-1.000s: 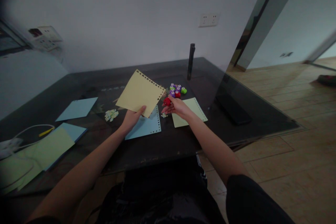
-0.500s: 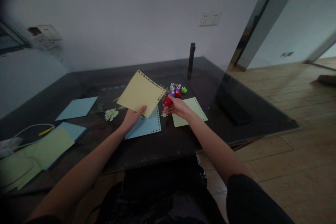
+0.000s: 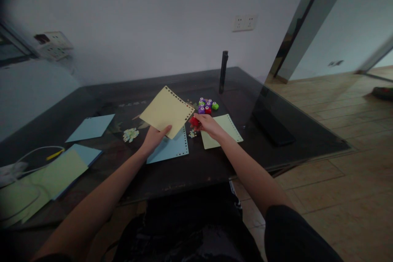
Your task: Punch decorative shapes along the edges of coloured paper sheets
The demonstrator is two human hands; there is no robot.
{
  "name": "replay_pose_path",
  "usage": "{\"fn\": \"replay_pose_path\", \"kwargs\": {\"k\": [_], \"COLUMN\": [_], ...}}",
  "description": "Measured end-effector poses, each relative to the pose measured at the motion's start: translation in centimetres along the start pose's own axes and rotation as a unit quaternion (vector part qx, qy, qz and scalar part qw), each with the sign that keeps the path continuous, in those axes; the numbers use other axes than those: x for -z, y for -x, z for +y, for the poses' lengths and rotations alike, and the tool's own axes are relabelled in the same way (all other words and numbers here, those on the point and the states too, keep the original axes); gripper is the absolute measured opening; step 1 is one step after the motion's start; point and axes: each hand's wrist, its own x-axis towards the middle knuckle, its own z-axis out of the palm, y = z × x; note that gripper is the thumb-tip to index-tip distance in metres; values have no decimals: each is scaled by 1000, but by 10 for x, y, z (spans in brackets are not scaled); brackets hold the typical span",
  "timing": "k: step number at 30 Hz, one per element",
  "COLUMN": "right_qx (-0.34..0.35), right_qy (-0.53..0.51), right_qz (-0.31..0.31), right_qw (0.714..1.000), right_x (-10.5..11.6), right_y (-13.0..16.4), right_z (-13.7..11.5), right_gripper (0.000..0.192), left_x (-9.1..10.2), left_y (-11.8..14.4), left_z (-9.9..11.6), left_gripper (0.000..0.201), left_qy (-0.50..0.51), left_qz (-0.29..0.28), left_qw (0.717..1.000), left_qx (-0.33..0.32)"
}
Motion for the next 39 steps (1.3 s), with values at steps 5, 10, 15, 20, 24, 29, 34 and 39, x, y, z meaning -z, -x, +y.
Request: {"fn": "replay_pose_path", "kwargs": {"k": [5, 10, 15, 20, 24, 29, 34, 39], "right_qx": [8, 65, 78, 82, 81, 79, 95, 116], "right_qy": [49, 177, 187, 146, 151, 149, 135, 113], "right_qz": [6, 11, 19, 18, 23, 36, 42, 58], "right_qw": [999, 982, 979, 986, 985, 985, 985, 985], "right_x": [-2, -3, -1, 1, 3, 3, 3, 5], "right_y": [2, 1, -2, -5, -7, -6, -4, -2], "right_z": [-2, -2, 0, 3, 5, 4, -1, -6], "right_gripper": [21, 15, 15, 16, 15, 16, 20, 27], "left_x": [0, 0, 1, 7, 13, 19, 18, 14], "left_y": [-1, -2, -3, -6, -7, -11, -11, -8], "left_z": [-3, -4, -7, -6, 1, 5, 3, 5], "left_gripper": [36, 39, 39, 37, 32, 31, 33, 37], "left_qy": [2, 12, 17, 12, -23, -45, -28, 20], "left_qz": [-7, -7, 4, -10, -19, -24, -42, -73], "left_qw": [1000, 999, 999, 998, 997, 995, 995, 994], "left_qx": [16, 35, 33, 64, 78, 90, 86, 74]}}
